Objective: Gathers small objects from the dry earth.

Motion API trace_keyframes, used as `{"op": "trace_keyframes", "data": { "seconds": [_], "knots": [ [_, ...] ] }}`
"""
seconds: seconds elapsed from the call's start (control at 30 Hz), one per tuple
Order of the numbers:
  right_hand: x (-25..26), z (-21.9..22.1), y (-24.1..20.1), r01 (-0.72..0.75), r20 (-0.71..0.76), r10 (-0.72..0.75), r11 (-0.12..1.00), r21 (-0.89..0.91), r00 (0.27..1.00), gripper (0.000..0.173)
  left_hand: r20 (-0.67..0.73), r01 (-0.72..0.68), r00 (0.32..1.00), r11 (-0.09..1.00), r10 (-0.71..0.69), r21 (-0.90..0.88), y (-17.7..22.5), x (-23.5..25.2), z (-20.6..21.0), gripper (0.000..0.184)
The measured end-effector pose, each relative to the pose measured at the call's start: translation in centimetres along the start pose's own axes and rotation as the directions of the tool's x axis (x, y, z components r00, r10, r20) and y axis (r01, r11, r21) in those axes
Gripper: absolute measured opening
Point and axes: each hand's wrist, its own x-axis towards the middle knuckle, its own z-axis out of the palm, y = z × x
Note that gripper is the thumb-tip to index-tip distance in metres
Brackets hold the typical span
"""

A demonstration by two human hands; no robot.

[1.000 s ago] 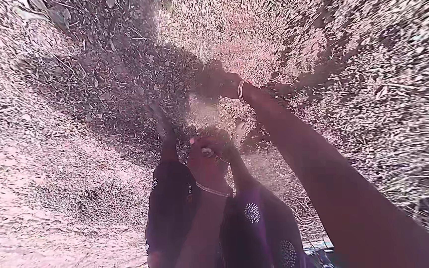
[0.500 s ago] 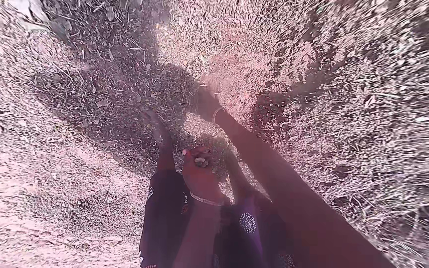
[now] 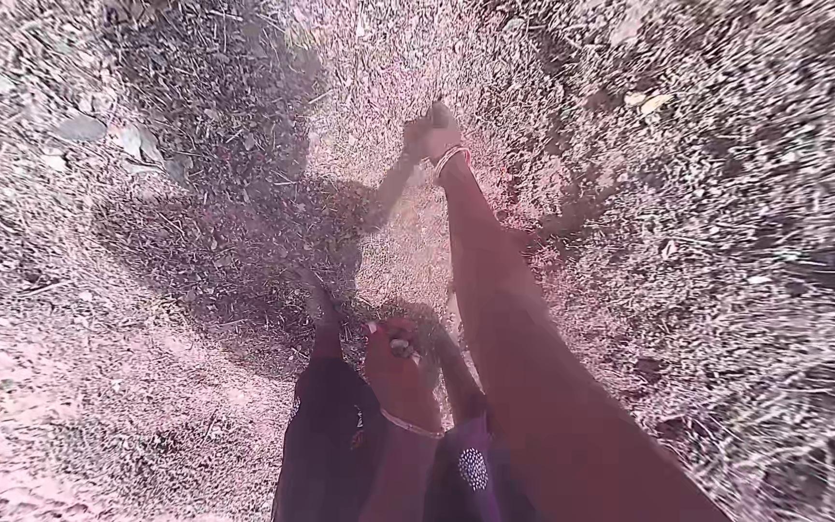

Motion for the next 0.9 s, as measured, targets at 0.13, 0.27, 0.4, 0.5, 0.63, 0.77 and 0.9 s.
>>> {"op": "trace_keyframes", "data": {
  "seconds": [0.13, 0.27, 0.4, 0.5, 0.63, 0.77, 0.9],
  "knots": [
    [-5.5, 4.3, -3.3, 0.094, 0.332, -0.122, 0.991, 0.1, 0.935, 0.079, -0.02, 0.0, 1.0, 1.0, 0.001, 0.026, 0.2, -0.2, 0.6, 0.053],
    [-10.5, -0.6, 1.1, 0.497, 0.735, -0.235, 0.853, -0.157, 0.636, 0.031, -0.012, -0.019, 1.0, 1.0, 0.019, 0.006, 0.9, -0.3, 1.4, 0.053],
    [-9.8, -6.4, 4.2, 0.256, 0.366, -0.113, 0.893, -0.371, 0.924, 0.038, 0.007, -0.031, 0.999, 0.999, 0.032, -0.014, 1.1, -0.4, 1.6, 0.051],
    [-4.0, -7.1, 4.4, -0.061, -0.111, 0.023, 0.933, -0.356, 0.994, 0.049, -0.017, -0.008, 1.0, 1.0, 0.007, -0.021, 0.5, -0.4, 1.6, 0.051],
    [0.0, -0.3, -0.7, -0.127, -0.138, 0.106, 0.98, -0.153, 0.985, 0.058, 0.001, -0.002, 1.0, 0.999, 0.002, 0.036, -0.4, -0.3, 1.1, 0.053],
    [-5.1, 5.3, -4.9, 0.174, 0.283, -0.135, 0.978, -0.119, 0.95, 0.078, 0.004, -0.021, 1.0, 0.998, 0.021, 0.052, -0.5, -0.3, 1.3, 0.054],
    [-9.3, -1.4, 0.2, 0.608, 0.682, -0.322, 0.762, -0.225, 0.656, 0.031, 0.019, -0.021, 1.0, 1.0, 0.021, 0.007, 0.0, -0.4, 1.9, 0.054]
  ]
}}
